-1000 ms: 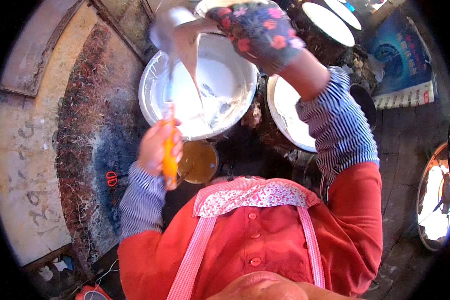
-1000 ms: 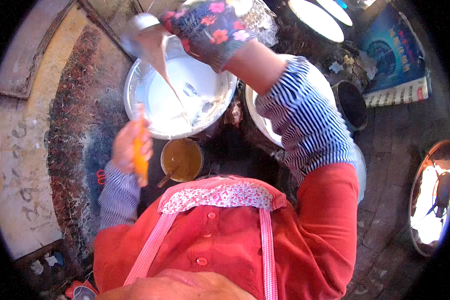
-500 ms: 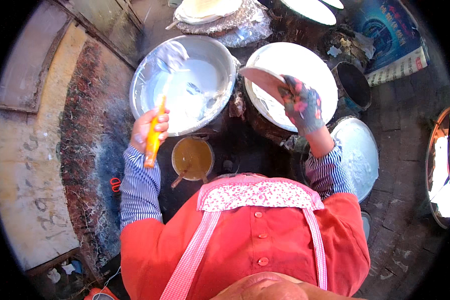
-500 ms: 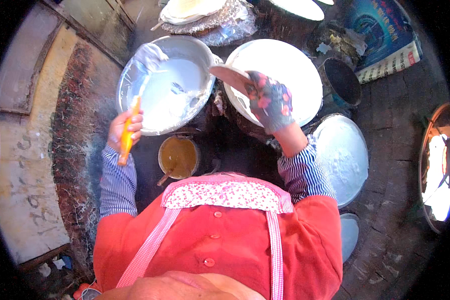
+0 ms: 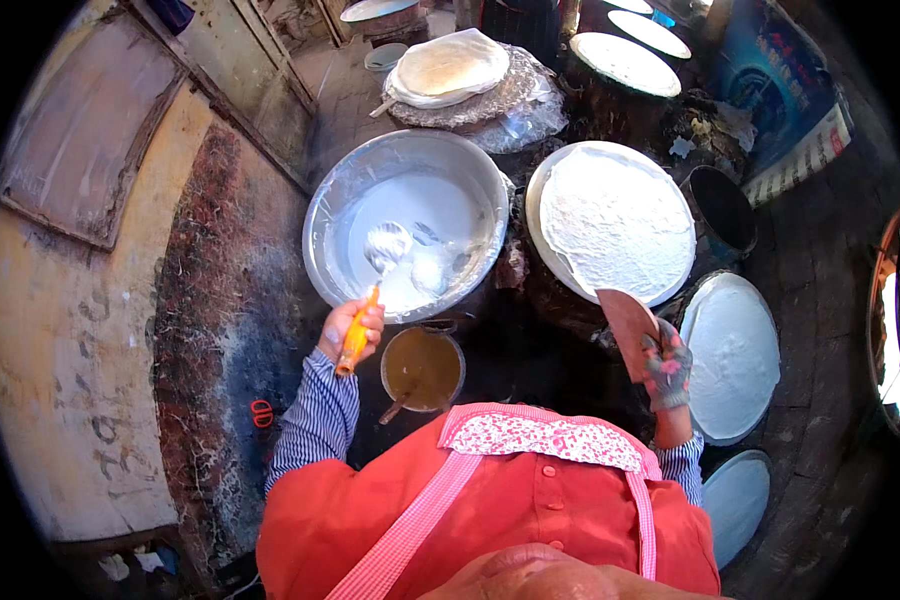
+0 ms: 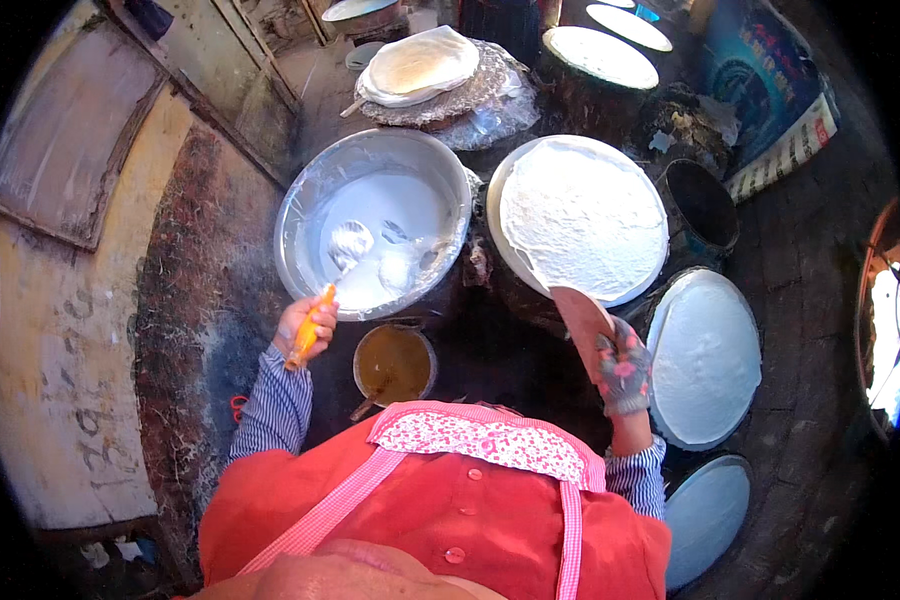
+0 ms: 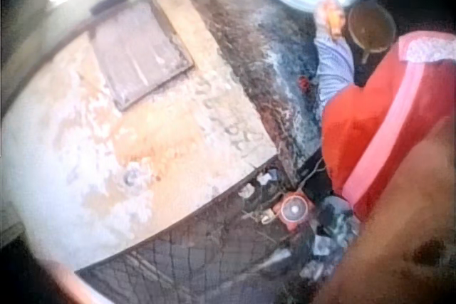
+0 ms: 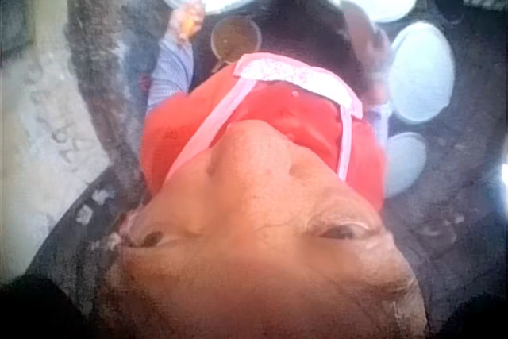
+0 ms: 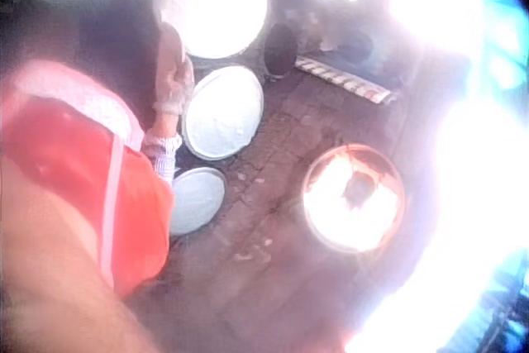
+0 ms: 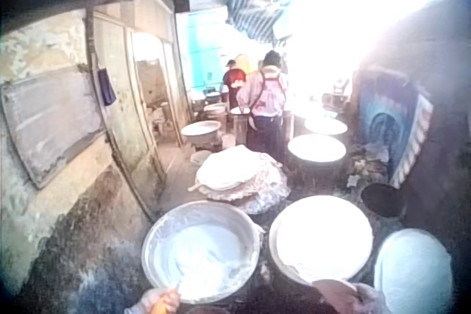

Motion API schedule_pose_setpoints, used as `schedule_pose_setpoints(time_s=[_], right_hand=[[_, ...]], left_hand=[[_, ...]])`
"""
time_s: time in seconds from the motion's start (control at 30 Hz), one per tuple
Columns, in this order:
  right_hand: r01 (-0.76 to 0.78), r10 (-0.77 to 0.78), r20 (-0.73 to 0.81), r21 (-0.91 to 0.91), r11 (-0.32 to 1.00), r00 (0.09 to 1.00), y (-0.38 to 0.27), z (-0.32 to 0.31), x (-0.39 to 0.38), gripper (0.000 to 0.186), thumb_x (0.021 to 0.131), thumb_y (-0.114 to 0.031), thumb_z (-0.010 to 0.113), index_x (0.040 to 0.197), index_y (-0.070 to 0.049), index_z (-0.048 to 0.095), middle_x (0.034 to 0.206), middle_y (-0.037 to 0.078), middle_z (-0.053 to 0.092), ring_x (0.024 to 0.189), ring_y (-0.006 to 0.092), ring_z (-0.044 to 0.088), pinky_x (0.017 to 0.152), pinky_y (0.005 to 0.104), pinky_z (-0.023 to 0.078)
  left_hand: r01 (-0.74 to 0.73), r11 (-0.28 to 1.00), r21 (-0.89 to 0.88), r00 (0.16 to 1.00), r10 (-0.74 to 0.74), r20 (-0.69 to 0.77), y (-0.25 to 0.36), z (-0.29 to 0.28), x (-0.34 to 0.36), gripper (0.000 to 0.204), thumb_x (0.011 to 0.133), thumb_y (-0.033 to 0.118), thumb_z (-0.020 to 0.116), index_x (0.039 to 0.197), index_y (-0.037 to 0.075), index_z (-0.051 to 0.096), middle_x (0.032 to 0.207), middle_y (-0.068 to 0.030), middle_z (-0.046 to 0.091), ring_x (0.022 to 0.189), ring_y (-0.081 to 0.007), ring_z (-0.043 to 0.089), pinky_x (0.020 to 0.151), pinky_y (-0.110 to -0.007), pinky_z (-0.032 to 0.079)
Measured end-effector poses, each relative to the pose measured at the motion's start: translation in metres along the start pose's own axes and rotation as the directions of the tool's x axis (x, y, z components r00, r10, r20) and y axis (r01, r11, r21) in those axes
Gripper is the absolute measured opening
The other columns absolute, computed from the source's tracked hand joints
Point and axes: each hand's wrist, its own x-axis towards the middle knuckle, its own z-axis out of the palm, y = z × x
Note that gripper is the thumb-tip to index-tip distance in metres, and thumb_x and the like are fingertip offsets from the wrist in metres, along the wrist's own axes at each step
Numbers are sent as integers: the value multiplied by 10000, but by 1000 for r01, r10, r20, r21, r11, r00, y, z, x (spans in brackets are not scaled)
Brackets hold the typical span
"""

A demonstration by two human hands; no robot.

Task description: The person pours batter from a ladle onto multiple heated circular plates, spreads the batter into thin layers using a scraper, and peels the cooked wraps off the plates by hand to stack them.

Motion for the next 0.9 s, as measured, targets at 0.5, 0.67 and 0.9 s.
schedule_pose_setpoints(time_s=[0.5, 0.67, 0.9], right_hand=[[-341, 674, -253, 709, 617, 694, 10, -50, -194, 360, 725, -73, 600, 1060, 30, 520, 955, 101, 583, 811, 176, 572, 702, 264, 483], [-178, 650, -415, 741, 648, 637, -10, -59, -293, 358, 740, -148, 629, 1034, 39, 546, 899, 97, 612, 759, 165, 599, 717, 289, 488], [-63, 802, -564, 809, 584, 196, 6, -73, -420, 341, 709, -15, 634, 1039, 10, 550, 906, 107, 611, 768, 188, 603, 688, 284, 495]], left_hand=[[33, 708, 706, 999, -29, -17, -15, 127, -27, 252, 871, 206, 434, 1021, 4, 413, 708, -23, 444, 519, -92, 437, 431, -255, 431], [70, 498, 864, 957, -277, 82, -90, 175, -27, 252, 872, 213, 416, 1015, 5, 422, 672, -26, 448, 456, -79, 450, 372, -225, 449], [50, -62, 997, 729, -680, -79, -279, 236, 16, 244, 854, 223, 471, 994, 27, 432, 681, -19, 442, 465, -78, 432, 375, -234, 424]])
